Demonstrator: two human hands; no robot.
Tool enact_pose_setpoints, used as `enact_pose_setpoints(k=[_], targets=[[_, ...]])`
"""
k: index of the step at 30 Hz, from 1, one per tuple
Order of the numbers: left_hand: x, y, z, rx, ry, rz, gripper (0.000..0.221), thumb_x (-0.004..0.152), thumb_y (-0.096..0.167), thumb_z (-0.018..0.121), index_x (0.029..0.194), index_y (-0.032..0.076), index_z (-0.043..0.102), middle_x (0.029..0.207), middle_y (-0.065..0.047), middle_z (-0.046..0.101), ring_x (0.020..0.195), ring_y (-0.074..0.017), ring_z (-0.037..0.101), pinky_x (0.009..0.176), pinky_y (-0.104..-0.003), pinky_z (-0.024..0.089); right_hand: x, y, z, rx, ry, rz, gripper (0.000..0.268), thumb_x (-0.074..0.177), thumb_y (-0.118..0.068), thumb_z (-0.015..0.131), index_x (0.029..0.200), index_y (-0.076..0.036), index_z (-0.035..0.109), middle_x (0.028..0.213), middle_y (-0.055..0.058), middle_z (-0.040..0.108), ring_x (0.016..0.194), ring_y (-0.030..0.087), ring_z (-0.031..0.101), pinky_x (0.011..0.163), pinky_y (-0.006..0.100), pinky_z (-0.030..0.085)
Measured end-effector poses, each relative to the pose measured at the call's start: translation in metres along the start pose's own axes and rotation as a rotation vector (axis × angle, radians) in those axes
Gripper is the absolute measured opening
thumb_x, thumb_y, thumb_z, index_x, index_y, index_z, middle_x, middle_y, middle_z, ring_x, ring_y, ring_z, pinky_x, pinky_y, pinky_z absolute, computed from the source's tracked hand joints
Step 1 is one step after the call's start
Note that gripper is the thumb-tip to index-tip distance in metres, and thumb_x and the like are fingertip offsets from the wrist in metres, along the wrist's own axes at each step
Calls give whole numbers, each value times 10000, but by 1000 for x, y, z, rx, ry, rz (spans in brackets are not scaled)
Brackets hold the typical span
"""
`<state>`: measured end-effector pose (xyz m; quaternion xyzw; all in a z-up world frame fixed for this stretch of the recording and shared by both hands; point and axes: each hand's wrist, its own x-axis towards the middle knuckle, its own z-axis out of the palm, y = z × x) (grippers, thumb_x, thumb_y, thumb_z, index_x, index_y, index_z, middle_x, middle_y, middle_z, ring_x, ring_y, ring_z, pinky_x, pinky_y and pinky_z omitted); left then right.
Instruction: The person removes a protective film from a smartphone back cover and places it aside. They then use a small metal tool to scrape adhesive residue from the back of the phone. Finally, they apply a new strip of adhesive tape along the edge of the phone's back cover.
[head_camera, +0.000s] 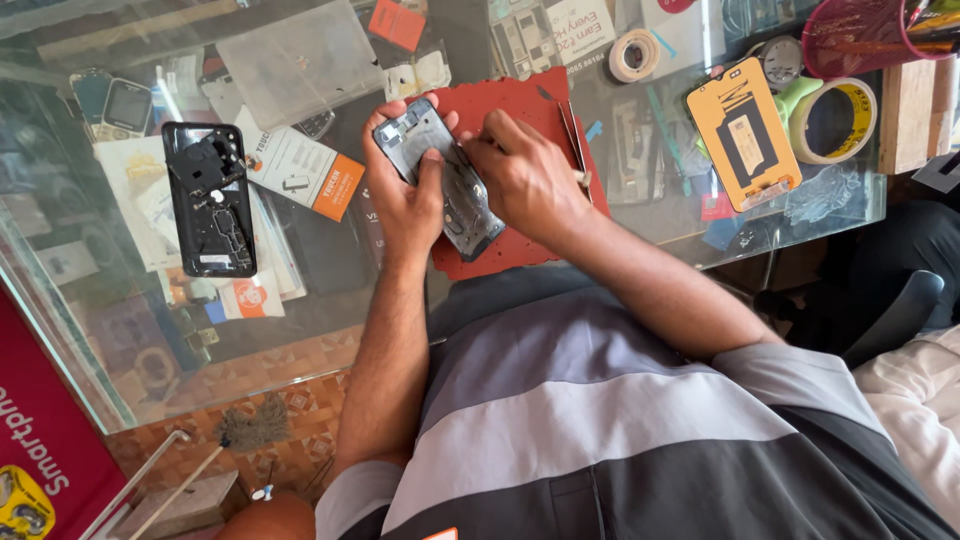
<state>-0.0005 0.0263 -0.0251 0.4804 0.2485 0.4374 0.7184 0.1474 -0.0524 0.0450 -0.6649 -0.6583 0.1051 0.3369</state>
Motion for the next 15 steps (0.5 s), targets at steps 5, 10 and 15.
enact_pose_setpoints(k=[5, 10, 15], targets=[[2, -1, -1, 22, -24, 39, 547, 981, -177, 423, 1472, 46, 336, 1495, -255, 522, 1334, -362, 636, 1204, -453, 521, -16, -10, -3, -71, -9, -3, 142, 951, 11, 655, 1072, 16, 728, 934, 102, 533, 854, 293, 631, 707, 426, 532], [1, -3, -3, -6, -17, 9, 530, 981, -166, 422, 1458, 44, 325, 1495, -264, 514, 1342, -373, 636, 1183, -454, 529, -5, -4, 6, -126, 12, -36, 191, 940, 7, 646, 1112, 14, 730, 944, 108, 521, 839, 282, 599, 706, 418, 519], [1, -4, -3, 27, -25, 51, 542, 982, -174, 423, 1471, 43, 332, 1491, -260, 524, 1316, -358, 628, 1181, -445, 524, -28, -14, -6, -225, -64, -45, 101, 991, -20, 651, 1067, 10, 710, 942, 92, 521, 806, 258, 569, 687, 403, 512]])
